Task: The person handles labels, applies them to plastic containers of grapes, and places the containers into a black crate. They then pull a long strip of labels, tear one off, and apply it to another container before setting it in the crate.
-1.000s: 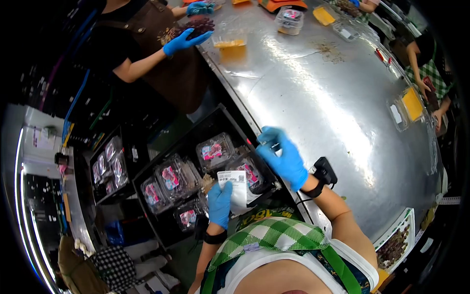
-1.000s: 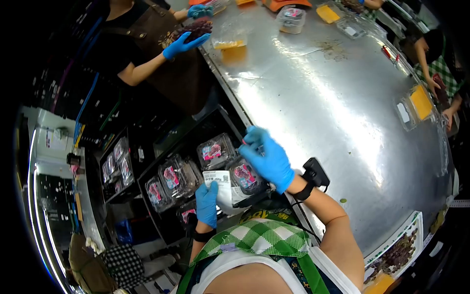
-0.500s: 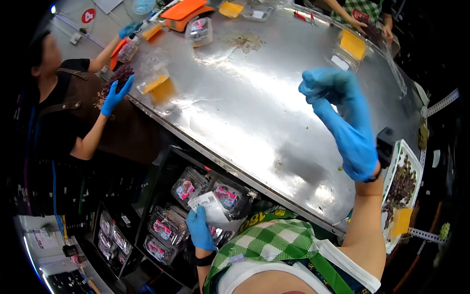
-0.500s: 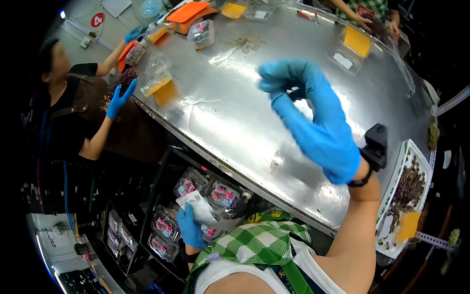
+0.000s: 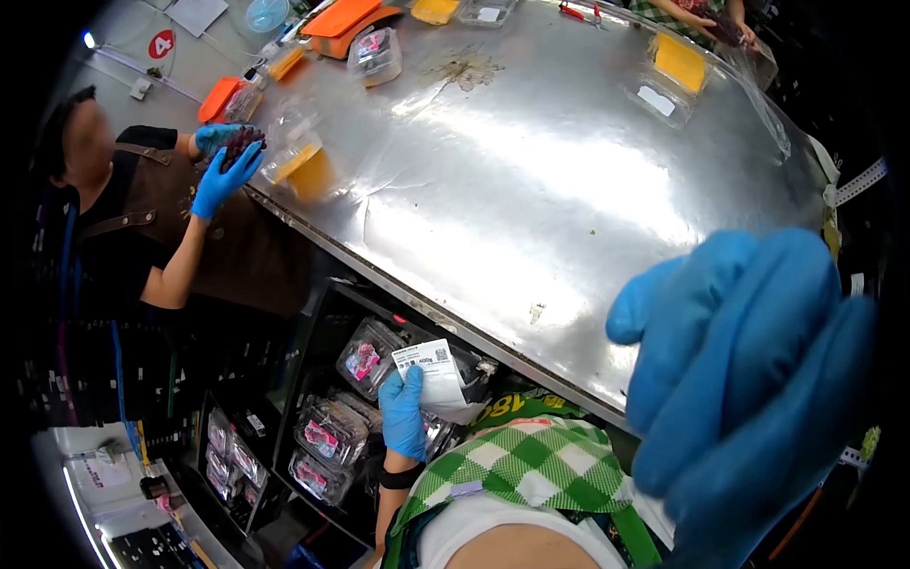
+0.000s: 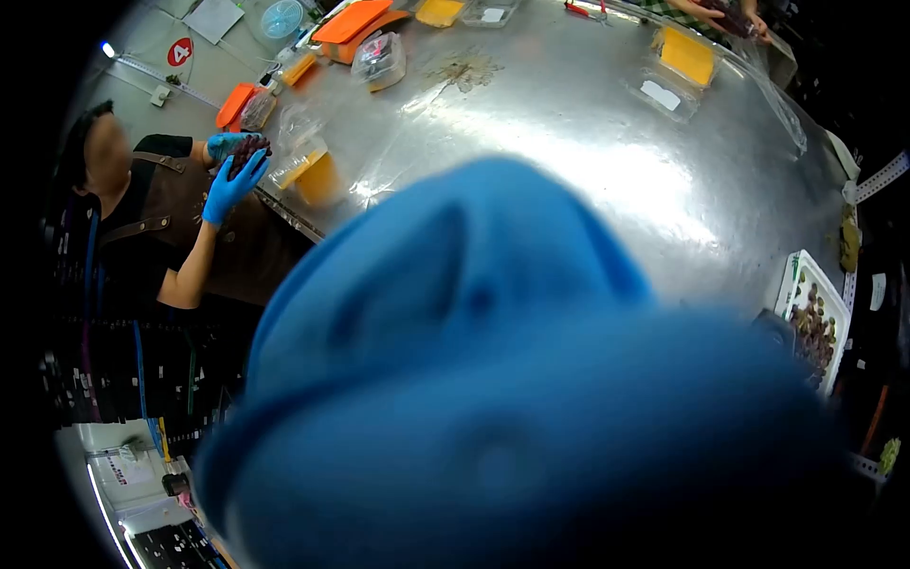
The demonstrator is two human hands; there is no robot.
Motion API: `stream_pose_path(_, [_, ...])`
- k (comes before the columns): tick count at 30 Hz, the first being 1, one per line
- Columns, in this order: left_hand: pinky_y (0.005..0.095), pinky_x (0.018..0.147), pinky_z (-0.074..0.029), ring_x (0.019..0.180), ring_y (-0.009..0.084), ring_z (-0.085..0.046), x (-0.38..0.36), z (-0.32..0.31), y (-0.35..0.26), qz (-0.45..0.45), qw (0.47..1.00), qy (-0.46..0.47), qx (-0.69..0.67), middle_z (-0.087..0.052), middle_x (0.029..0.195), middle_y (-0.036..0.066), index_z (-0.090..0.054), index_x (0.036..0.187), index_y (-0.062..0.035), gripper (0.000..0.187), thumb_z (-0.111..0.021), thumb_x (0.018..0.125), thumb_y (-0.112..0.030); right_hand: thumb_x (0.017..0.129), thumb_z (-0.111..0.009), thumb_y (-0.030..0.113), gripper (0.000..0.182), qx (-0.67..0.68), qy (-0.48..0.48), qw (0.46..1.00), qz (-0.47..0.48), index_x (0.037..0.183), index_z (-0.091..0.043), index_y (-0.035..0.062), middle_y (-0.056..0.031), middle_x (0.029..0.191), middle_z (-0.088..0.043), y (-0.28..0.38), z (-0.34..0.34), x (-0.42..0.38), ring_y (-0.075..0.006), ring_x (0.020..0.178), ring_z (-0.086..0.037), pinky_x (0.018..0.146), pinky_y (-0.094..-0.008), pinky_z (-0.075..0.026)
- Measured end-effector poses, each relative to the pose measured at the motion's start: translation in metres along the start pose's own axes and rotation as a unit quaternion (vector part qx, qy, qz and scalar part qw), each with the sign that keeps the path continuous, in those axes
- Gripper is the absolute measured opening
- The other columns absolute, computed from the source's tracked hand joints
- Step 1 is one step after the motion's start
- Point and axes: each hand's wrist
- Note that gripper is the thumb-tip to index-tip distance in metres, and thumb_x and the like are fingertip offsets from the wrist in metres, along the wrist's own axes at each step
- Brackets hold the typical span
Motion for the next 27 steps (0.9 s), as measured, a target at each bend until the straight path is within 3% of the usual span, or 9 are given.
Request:
stream_pose_path(6, [0.0219, 0.069, -0.043, 0.073, 0.0087, -0.053, 0.003, -0.002, 0.002, -0.006, 0.999, -0.011, -0.037, -0.06, 0.086, 0.004, -0.057, 0.095, 0.0009, 0.023, -0.052, 0.084, -0.018, 0.082, -0.036, 0.011, 0.016, 0.009, 0.17, 0.981, 0.093, 0.067, -0.041, 0.0082, -0.0044, 0.064, -0.046, -0.008, 0.002, 0.008, -0.0131, 0.057, -0.044, 0.058, -0.0278, -0.041])
stream_pose_path(10, [0.0218, 0.065, -0.044, 0.072, 0.0094, -0.055, -0.004, -0.005, -0.006, 0.003, 0.999, -0.001, -0.036, -0.06, 0.085, 0.005, -0.055, 0.096, 0.002, 0.022, -0.051, 0.084, -0.016, 0.077, -0.043, 0.002, 0.006, 0.011, 0.289, 0.955, 0.07, 0.073, -0.046, 0.0051, -0.006, 0.075, -0.05, -0.025, -0.02, 0.023, -0.0132, 0.07, -0.048, 0.067, -0.0272, -0.041])
stream_pose_path(14, [0.0211, 0.06, -0.043, 0.067, 0.0076, -0.053, -0.017, 0.007, 0.014, 0.048, 0.998, 0.027, -0.028, -0.06, 0.079, 0.003, -0.058, 0.088, 0.0003, 0.019, -0.052, 0.083, -0.016, 0.073, -0.049, -0.007, 0.011, 0.012, 0.382, 0.923, -0.044, 0.08, -0.051, 0.0021, -0.0076, 0.087, -0.054, -0.077, -0.042, 0.011, -0.0132, 0.084, -0.052, 0.076, -0.0266, -0.042])
stream_pose_path(15, [0.0213, 0.062, -0.043, 0.069, 0.0073, -0.053, -0.025, 0.005, 0.009, 0.035, 0.998, 0.043, 0.015, -0.06, 0.079, 0.002, -0.059, 0.089, 0.0007, 0.019, -0.052, 0.083, -0.016, 0.074, -0.052, 0.0, 0.011, -0.009, 0.404, 0.913, -0.058, 0.086, -0.053, -0.0007, -0.0069, 0.084, -0.056, -0.106, -0.044, 0.004, -0.0131, 0.082, -0.054, 0.074, -0.0259, -0.043])
stream_pose_path(16, [0.0216, 0.064, -0.043, 0.07, 0.007, -0.052, -0.031, 0.006, 0.005, 0.045, 0.996, 0.071, 0.016, -0.06, 0.08, 0.003, -0.058, 0.092, 0.0019, 0.021, -0.052, 0.083, -0.016, 0.077, -0.051, 0.002, 0.011, -0.002, 0.404, 0.9, -0.161, 0.088, -0.053, -0.0011, -0.0064, 0.086, -0.057, -0.133, -0.044, -0.011, -0.0126, 0.083, -0.054, 0.076, -0.0259, -0.042])
stream_pose_path(18, [0.0221, 0.07, -0.043, 0.078, 0.0088, -0.054, -0.041, 0.018, 0.018, 0.063, 0.989, 0.134, -0.006, -0.061, 0.087, 0.006, -0.058, 0.093, 0.003, 0.022, -0.051, 0.084, -0.015, 0.077, -0.045, -0.001, 0.014, -0.05, 0.45, 0.849, -0.273, 0.087, -0.055, -0.0006, -0.0053, 0.086, -0.057, -0.187, -0.033, -0.035, -0.0129, 0.082, -0.052, 0.077, -0.0256, -0.04])
stream_pose_path(20, [0.0222, 0.074, -0.042, 0.081, 0.0093, -0.054, -0.05, 0.026, 0.03, 0.036, 0.984, 0.154, -0.077, -0.06, 0.09, 0.007, -0.057, 0.097, 0.0025, 0.022, -0.05, 0.084, -0.014, 0.079, -0.043, 0.005, 0.017, -0.149, 0.489, 0.806, -0.299, 0.087, -0.057, -0.0017, -0.0064, 0.082, -0.058, -0.227, -0.019, -0.061, -0.0121, 0.077, -0.052, 0.073, -0.0238, -0.041])
stream_pose_path(27, [0.0222, 0.075, -0.042, 0.081, 0.0093, -0.054, -0.075, 0.06, 0.047, -0.007, 0.988, 0.117, -0.103, -0.061, 0.09, 0.007, -0.057, 0.1, 0.0011, 0.024, -0.051, 0.084, -0.015, 0.08, -0.04, 0.002, 0.016, -0.12, 0.51, 0.758, -0.388, 0.088, -0.054, -0.0015, -0.0057, 0.084, -0.057, -0.256, -0.012, -0.124, -0.0116, 0.079, -0.052, 0.075, -0.0234, -0.041])
Point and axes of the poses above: each hand's wrist, its own x-axis towards the middle knuckle, its own z-axis out of the back of the hand, y = z × x
